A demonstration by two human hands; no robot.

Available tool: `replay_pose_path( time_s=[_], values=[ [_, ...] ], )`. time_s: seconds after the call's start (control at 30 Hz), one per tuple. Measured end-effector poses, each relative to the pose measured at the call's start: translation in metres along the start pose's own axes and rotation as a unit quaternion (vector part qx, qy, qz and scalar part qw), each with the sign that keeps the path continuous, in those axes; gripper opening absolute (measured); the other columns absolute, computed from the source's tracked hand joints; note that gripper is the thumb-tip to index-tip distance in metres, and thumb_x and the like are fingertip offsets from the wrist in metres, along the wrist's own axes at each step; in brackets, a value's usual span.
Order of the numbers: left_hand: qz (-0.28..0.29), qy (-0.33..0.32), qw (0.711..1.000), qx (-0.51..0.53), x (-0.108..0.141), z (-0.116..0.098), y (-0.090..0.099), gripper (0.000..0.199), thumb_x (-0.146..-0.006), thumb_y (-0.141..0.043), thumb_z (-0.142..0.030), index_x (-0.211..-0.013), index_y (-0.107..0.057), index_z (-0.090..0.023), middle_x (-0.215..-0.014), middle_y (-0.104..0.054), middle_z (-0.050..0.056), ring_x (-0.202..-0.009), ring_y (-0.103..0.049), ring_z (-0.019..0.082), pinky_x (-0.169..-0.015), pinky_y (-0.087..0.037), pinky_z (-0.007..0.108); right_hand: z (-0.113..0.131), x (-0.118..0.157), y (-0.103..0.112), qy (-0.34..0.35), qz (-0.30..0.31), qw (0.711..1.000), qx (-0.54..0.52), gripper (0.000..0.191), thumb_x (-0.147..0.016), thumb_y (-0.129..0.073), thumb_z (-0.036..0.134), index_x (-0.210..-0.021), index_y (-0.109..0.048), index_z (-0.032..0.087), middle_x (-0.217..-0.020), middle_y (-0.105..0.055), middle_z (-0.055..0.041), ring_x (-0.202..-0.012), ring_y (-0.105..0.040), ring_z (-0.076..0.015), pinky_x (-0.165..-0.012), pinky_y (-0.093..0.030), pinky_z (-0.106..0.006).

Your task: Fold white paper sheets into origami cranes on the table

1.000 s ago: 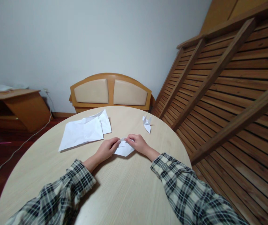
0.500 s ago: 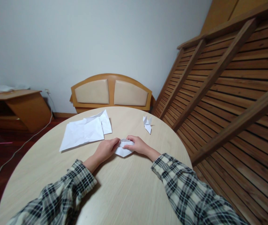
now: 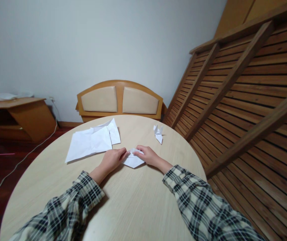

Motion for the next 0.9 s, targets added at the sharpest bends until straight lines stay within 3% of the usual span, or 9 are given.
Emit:
replay_pose_path(
  time_s=[0.23, 0.5, 0.9],
  values=[
    [0.004, 0.012, 1.000, -0.005, -0.001, 0.002, -0.002, 0.038, -0.097, -0.035, -0.045, -0.080, -0.059, -0.020, -0.068, -0.068, 0.005, -0.059, -0.061, 0.018, -0.052, -0.031, 0.026, 0.002, 0.004, 0.005, -0.013, -0.031, 0.981, 0.189, 0.037, -0.093, -0.045, 0.051, -0.083, -0.063, 0.021, -0.071, -0.064, -0.0013, -0.064, -0.054, -0.0141, -0.056, -0.024, -0.025],
    [0.021, 0.058, 0.998, -0.013, -0.001, 0.010, 0.000, 0.038, -0.096, -0.036, -0.045, -0.080, -0.059, -0.020, -0.067, -0.067, 0.007, -0.059, -0.062, 0.021, -0.054, -0.033, 0.028, -0.013, 0.000, 0.012, -0.086, -0.074, 0.959, 0.260, 0.040, -0.093, -0.045, 0.051, -0.075, -0.066, 0.021, -0.071, -0.067, -0.0043, -0.065, -0.058, -0.0164, -0.055, -0.022, -0.027],
    [0.070, 0.130, 0.987, -0.066, 0.000, 0.018, 0.005, 0.039, -0.096, -0.034, -0.048, -0.091, -0.060, -0.019, -0.076, -0.072, 0.009, -0.069, -0.067, 0.024, -0.055, -0.035, 0.028, -0.012, 0.000, 0.019, -0.151, -0.005, 0.920, 0.362, 0.039, -0.095, -0.040, 0.047, -0.092, -0.070, 0.022, -0.094, -0.073, -0.0072, -0.086, -0.066, -0.0199, -0.064, -0.035, -0.027]
  ],
)
Point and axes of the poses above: each hand's wrist, its own x-axis away from the middle knuckle, its own y-axis out of the back of the hand, z = x × y, the point moved 2 cm from there along -x, towards the middle knuckle
